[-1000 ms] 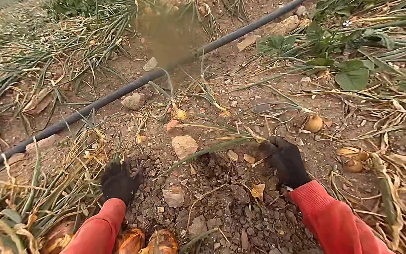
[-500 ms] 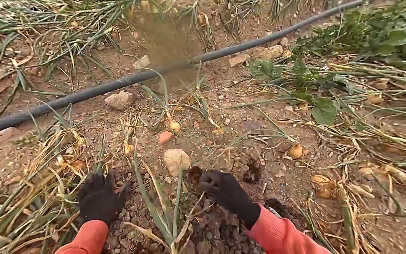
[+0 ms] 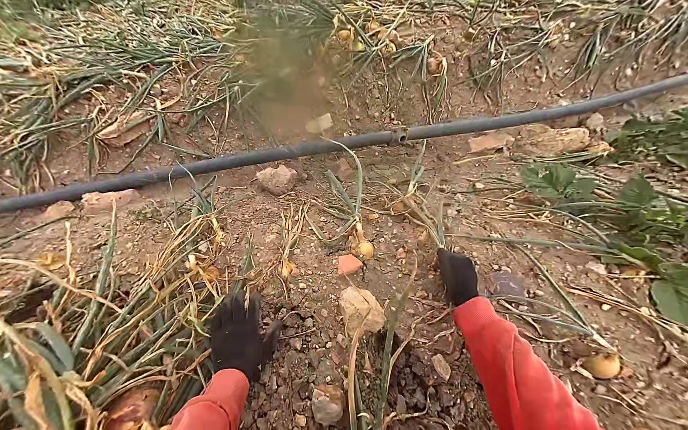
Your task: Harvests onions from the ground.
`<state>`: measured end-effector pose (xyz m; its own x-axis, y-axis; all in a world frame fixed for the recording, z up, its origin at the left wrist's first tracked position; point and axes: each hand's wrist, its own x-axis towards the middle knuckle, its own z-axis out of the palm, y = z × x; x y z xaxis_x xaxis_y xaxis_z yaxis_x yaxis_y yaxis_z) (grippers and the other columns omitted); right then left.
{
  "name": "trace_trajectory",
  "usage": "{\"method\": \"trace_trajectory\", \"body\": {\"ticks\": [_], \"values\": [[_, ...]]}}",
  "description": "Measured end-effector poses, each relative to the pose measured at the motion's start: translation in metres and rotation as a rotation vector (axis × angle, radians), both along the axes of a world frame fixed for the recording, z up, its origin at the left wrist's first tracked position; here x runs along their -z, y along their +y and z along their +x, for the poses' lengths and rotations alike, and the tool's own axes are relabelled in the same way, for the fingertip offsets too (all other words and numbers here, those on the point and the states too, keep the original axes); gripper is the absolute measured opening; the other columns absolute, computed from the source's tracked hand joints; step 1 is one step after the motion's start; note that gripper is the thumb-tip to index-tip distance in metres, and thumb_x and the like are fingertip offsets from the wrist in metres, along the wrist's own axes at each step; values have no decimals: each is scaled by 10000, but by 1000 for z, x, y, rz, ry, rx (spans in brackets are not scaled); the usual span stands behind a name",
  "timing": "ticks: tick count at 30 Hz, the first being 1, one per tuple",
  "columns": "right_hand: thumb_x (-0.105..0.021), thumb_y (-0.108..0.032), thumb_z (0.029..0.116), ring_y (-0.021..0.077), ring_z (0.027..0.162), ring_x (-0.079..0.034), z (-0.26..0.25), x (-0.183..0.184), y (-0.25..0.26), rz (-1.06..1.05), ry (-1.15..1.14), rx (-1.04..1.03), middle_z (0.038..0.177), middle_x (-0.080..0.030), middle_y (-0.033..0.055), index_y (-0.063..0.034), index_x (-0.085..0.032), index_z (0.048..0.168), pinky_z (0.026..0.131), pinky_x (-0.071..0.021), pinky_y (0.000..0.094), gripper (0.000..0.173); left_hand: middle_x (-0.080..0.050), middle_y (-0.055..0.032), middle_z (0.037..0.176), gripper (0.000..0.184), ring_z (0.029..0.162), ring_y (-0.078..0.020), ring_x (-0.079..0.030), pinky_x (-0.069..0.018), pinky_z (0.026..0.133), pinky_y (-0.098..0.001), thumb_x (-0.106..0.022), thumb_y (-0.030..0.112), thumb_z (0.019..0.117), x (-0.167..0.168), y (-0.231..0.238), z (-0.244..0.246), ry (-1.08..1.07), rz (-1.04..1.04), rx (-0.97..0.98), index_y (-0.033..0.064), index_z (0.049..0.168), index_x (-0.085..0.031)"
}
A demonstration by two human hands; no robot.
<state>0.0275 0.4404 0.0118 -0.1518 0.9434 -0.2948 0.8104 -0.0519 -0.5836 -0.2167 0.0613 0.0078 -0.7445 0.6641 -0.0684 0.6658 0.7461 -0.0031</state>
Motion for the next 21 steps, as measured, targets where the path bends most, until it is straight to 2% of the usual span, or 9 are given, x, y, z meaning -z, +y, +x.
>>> {"method": "trace_trajectory", "body": {"ticks": [3,6,9,11,12,14,16,19,21], "values": [[-436,-327,1108,448,926,-654,6,-16,-28,77,-102,-120,915,-659,290,72,-667,935,820,-486,641,492,-413,-257,1589,888,1484,-477,-360,-310,1165,-653,-551,710,857,0,-5,6,-3,18,2,111,1512,-519],[-467,-335,1079,447,927,-681,4,-61,-76,64,-148,-323,896,-686,283,78,-695,928,846,-503,626,495,-472,-265,1544,899,1435,-490,-431,-368,1116,-671,-540,731,815,7,-4,-3,74,107,23,108,1463,-577],[-505,-299,1044,305,695,-626,27,-113,-147,-456,-7,-809,730,-631,168,32,-676,864,685,-508,519,414,-486,-283,1523,929,1409,-521,-447,-377,1086,-700,-512,743,795,12,-11,-1,73,131,42,85,1448,-584],[-559,-349,1033,192,588,-589,16,-118,-144,-646,128,-988,700,-614,88,-11,-665,911,577,-507,418,374,-476,-292,1527,931,1409,-532,-437,-364,1091,-705,-502,748,812,16,-12,-2,60,155,56,81,1459,-570],[-583,-369,1022,204,630,-624,-5,-115,-127,-522,111,-926,760,-648,111,-8,-689,974,608,-546,411,379,-495,-291,1510,919,1393,-530,-457,-379,1074,-697,-462,748,828,22,-13,-4,97,183,72,82,1451,-577],[-597,-468,1012,359,994,-675,-69,-92,-86,-136,-161,-701,1103,-667,234,27,-667,1185,860,-552,529,529,-504,-287,1503,915,1386,-524,-467,-385,1071,-695,-428,772,847,33,-20,-5,154,226,98,96,1445,-582],[-646,-562,939,439,1238,-587,-136,-55,-50,2,-291,-565,1338,-590,270,27,-627,1280,972,-502,615,681,-476,-300,1520,920,1396,-547,-441,-374,1069,-715,-452,775,841,26,-19,-3,117,226,107,99,1452,-572],[-641,-443,968,408,1263,-593,-194,-28,-41,-89,-169,-386,1322,-628,248,12,-655,1231,993,-491,605,526,-462,-298,1531,883,1422,-541,-412,-358,1102,-698,-569,704,820,14,-16,-2,44,183,98,104,1467,-555],[-637,-357,991,397,1185,-632,-196,-20,-44,-133,76,-213,1229,-669,242,10,-662,1208,974,-499,601,427,-460,-298,1533,895,1417,-535,-423,-354,1111,-690,-527,735,835,12,-16,-3,41,161,97,113,1478,-543]]}}
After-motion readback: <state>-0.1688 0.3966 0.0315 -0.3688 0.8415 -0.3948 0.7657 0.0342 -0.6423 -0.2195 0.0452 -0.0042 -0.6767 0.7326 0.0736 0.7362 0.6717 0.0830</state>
